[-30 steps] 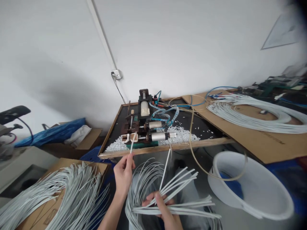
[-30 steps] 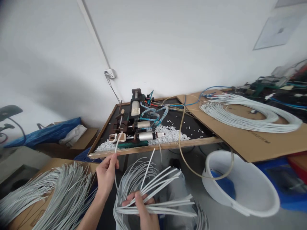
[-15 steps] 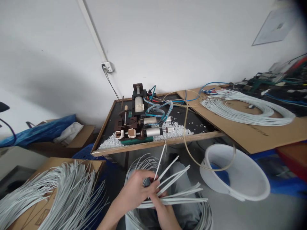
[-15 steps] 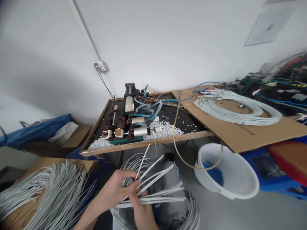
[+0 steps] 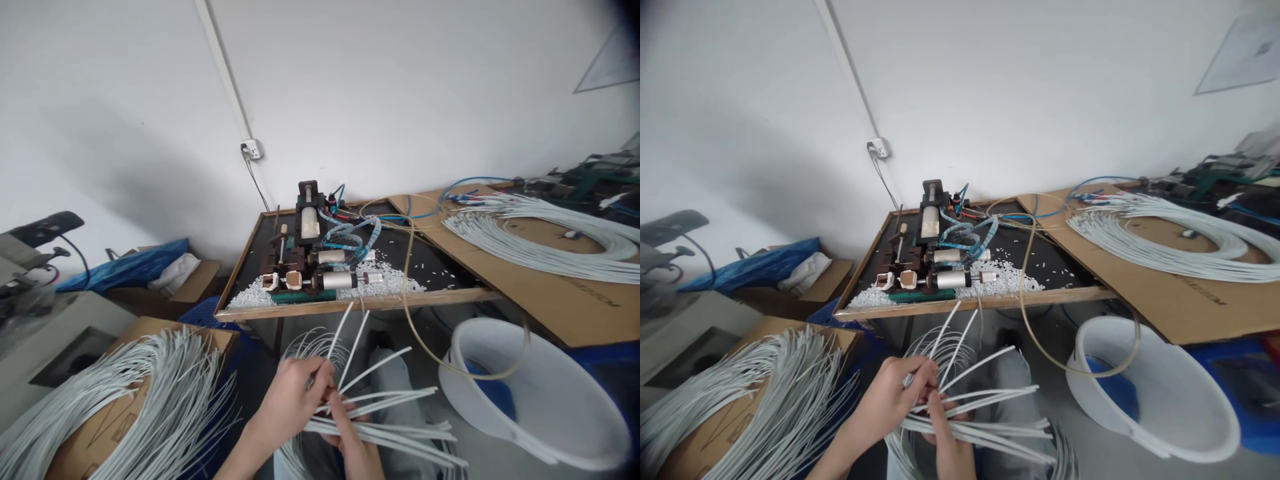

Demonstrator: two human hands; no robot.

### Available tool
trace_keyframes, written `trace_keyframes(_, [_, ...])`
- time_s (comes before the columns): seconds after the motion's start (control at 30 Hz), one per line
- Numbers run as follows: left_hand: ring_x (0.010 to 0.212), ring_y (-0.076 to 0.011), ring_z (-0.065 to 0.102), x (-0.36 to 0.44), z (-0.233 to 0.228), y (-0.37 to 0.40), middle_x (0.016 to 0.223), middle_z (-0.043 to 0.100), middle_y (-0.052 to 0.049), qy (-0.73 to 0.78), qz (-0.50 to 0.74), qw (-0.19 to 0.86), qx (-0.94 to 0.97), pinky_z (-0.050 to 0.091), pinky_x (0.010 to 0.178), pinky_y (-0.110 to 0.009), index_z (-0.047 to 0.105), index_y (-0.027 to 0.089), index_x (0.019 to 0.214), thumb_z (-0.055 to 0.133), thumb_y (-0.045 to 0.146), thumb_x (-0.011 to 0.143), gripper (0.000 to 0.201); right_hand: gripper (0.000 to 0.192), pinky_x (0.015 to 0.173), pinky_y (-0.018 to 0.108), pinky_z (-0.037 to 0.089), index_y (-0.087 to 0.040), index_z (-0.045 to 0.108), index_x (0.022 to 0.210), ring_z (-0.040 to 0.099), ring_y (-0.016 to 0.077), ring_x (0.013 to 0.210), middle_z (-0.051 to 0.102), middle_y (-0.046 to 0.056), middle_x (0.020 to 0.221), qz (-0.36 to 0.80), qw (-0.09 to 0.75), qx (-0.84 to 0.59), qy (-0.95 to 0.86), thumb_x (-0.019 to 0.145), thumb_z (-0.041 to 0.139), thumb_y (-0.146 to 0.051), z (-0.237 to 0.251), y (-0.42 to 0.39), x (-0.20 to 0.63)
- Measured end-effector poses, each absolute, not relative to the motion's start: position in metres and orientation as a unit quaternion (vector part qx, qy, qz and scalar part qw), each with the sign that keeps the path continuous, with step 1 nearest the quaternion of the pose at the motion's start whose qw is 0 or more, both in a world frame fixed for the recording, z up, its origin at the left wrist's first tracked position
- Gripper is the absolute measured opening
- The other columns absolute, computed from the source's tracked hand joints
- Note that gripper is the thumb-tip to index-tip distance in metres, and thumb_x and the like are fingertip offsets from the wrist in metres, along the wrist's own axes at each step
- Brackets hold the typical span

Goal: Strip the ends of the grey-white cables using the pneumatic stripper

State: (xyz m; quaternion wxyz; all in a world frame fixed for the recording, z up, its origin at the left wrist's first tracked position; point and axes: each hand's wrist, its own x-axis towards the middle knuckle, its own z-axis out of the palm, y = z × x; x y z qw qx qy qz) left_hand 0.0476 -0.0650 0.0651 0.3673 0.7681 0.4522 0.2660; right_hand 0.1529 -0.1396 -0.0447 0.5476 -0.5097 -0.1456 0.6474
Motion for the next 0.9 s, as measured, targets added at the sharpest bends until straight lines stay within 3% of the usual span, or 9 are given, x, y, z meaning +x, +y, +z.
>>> trace_keyframes(0.13, [0.053,-0.0158,0.061,0.032,0.046,-0.037,0.058,0.066,-0.002,0.5,0.442,0.395,0.632,0.048,0.055,-0.023,0.068,0.016,0.079,0.051,0.039,0.093,0.032,0.063,0.08,0.04,0.056,-0.018,0.075,0.098,0.069,0.033,0.102,0.078,0.011,0.102,0.676,0.545,-0.479,-0.133,0.067,0.066,-0.071,-0.033,-0.134,0.149])
trace_keyframes(0.23, [0.046,-0.0133,0.056,0.019,0.033,-0.012,0.054,0.063,0.0,0.528,0.505,0.38,0.567,0.045,0.049,-0.022,0.071,0.014,0.079,0.057,0.042,0.089,0.032,0.064,0.085,0.043,0.054,-0.017,0.074,0.097,0.07,0.0338,0.102,0.079,0.013,0.1,0.684,0.546,-0.467,-0.127,0.065,0.067,-0.071,-0.03,-0.131,0.147])
trace_keyframes(0.4, [0.043,-0.0129,0.056,0.008,0.019,0.014,0.052,0.062,0.0,0.532,0.527,0.374,0.547,0.045,0.047,-0.022,0.074,0.012,0.078,0.061,0.042,0.085,0.033,0.068,0.079,0.041,0.055,-0.019,0.076,0.093,0.07,0.0345,0.103,0.08,0.011,0.099,0.693,0.527,-0.473,-0.136,0.057,0.068,-0.076,-0.029,-0.131,0.149])
trace_keyframes(0.9, [0.043,-0.0131,0.056,0.005,0.01,0.026,0.052,0.063,0.0,0.54,0.529,0.381,0.532,0.044,0.047,-0.022,0.071,0.012,0.075,0.061,0.043,0.084,0.034,0.069,0.075,0.035,0.054,-0.019,0.074,0.094,0.07,0.0322,0.103,0.08,0.009,0.096,0.699,0.517,-0.477,-0.128,0.055,0.07,-0.076,-0.025,-0.132,0.153])
